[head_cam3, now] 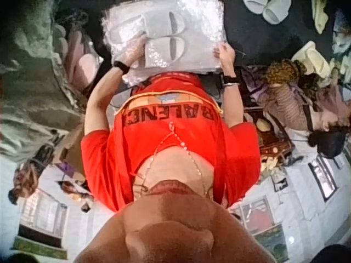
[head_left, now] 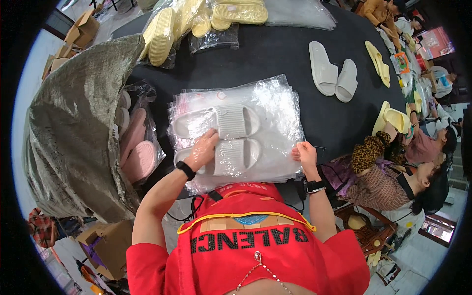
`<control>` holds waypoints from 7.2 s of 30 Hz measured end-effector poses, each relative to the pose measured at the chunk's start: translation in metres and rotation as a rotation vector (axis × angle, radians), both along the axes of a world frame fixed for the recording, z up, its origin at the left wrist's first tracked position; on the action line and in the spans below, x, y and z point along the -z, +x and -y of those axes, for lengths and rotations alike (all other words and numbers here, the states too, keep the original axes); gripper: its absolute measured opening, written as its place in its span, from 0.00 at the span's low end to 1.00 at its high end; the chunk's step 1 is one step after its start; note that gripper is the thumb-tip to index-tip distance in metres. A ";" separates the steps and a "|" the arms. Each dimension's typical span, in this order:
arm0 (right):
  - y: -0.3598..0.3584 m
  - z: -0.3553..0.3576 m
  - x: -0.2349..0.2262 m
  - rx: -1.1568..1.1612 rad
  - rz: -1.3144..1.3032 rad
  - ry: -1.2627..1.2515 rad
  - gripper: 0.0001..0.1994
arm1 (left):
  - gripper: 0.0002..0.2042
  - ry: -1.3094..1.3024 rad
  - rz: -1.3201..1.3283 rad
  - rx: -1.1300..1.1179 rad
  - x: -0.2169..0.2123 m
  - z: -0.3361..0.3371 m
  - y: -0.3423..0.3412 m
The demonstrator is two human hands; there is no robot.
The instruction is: The recorder is packing various colors of sandals into plastic bags at a communal work table.
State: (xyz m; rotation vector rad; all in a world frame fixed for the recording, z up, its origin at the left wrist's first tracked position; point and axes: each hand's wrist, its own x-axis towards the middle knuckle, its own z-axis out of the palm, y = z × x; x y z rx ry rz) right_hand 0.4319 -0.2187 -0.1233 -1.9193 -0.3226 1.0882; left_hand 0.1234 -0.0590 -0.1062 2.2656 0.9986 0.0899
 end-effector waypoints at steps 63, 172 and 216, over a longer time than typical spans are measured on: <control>-0.044 -0.014 -0.036 -0.757 0.655 0.255 0.38 | 0.10 0.388 -0.034 -0.207 -0.069 -0.036 0.015; -0.112 -0.028 -0.006 -1.207 0.820 0.103 0.20 | 0.12 0.486 -0.883 -0.335 0.035 -0.085 -0.133; -0.074 -0.024 -0.012 -0.100 -0.401 0.183 0.07 | 0.09 -0.494 0.041 -0.236 -0.122 -0.049 -0.104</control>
